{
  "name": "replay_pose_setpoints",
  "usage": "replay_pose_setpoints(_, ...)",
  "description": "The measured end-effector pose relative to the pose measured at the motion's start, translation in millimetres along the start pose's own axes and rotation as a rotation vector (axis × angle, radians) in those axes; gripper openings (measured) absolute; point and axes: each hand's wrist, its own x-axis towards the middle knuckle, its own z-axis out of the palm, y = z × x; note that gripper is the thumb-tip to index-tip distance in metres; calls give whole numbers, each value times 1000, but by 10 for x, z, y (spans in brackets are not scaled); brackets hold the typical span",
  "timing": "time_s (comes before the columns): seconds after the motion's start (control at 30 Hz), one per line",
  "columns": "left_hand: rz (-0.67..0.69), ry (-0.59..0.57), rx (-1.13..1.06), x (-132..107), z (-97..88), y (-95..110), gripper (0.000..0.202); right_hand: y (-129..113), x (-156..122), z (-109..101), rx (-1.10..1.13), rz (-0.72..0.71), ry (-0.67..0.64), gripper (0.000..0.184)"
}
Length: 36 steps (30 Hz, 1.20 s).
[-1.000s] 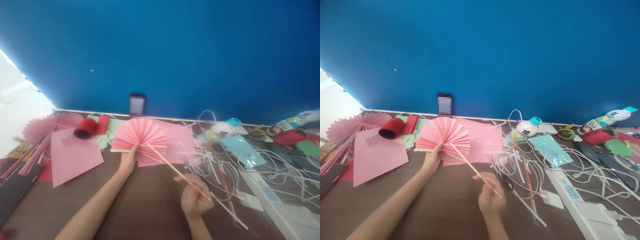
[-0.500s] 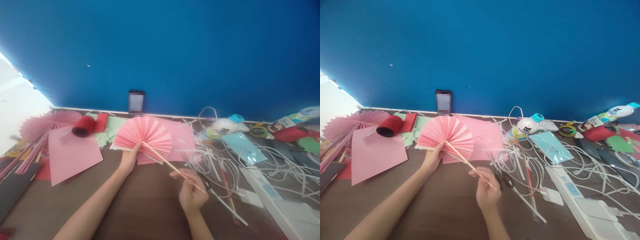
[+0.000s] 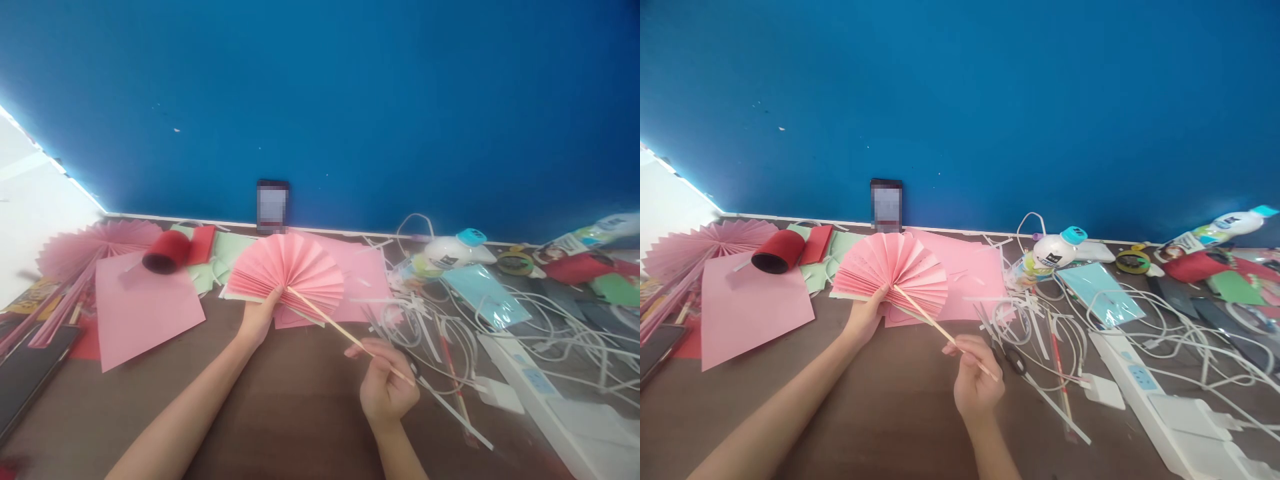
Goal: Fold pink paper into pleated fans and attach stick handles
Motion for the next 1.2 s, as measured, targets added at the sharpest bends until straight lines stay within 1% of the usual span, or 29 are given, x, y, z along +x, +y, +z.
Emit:
replay_pose_setpoints(0.13,13,16,61,-30,17,63,44,-14,7,3,-30,-14,-14,18)
replay_pose_setpoints(0.27,21,53,133,-54,17,105,43,-1,-17,-26,-91,-99,-97,16)
replay_pose_setpoints(0.4,-19,99,224,-76,4,113,46,22,-84,-57,-148,-178,-160,15)
replay_pose_setpoints(0.5,-50,149,247,-97,-10,96,48,8,-148,-35,-133,-179,-166,18)
replay_pose_setpoints(0.57,-46,166,263,-118,-19,81,45,-18,-175,15,-79,-110,-139,18)
replay_pose_setpoints(0.6,-30,169,288,-130,-21,76,42,-31,-179,48,-41,-37,-106,16)
replay_pose_setpoints(0.63,3,158,319,-143,-23,73,38,-40,-174,84,10,65,-56,15)
replay_pose_setpoints(0.73,170,74,345,-177,-19,72,32,-25,-113,178,223,461,110,18)
replay_pose_setpoints(0.8,267,14,256,-194,-14,63,33,25,-52,208,373,672,163,21)
replay_pose_setpoints(0.83,287,-10,202,-200,-13,51,34,60,-22,212,433,739,169,22)
replay_pose_setpoints(0.9,298,-52,136,-211,-20,14,39,138,23,207,494,808,173,22)
replay_pose_setpoints(0.97,342,-94,169,-221,-42,-32,43,215,45,195,477,831,162,22)
replay_pose_setpoints(1.03,439,-129,267,-230,-75,-64,40,281,45,183,423,835,132,23)
replay_pose_setpoints(1.13,616,-194,420,-246,-118,-56,31,354,18,152,366,825,82,26)
replay_pose_setpoints(1.2,687,-236,497,-261,-124,-17,25,392,-9,125,263,779,2,26)
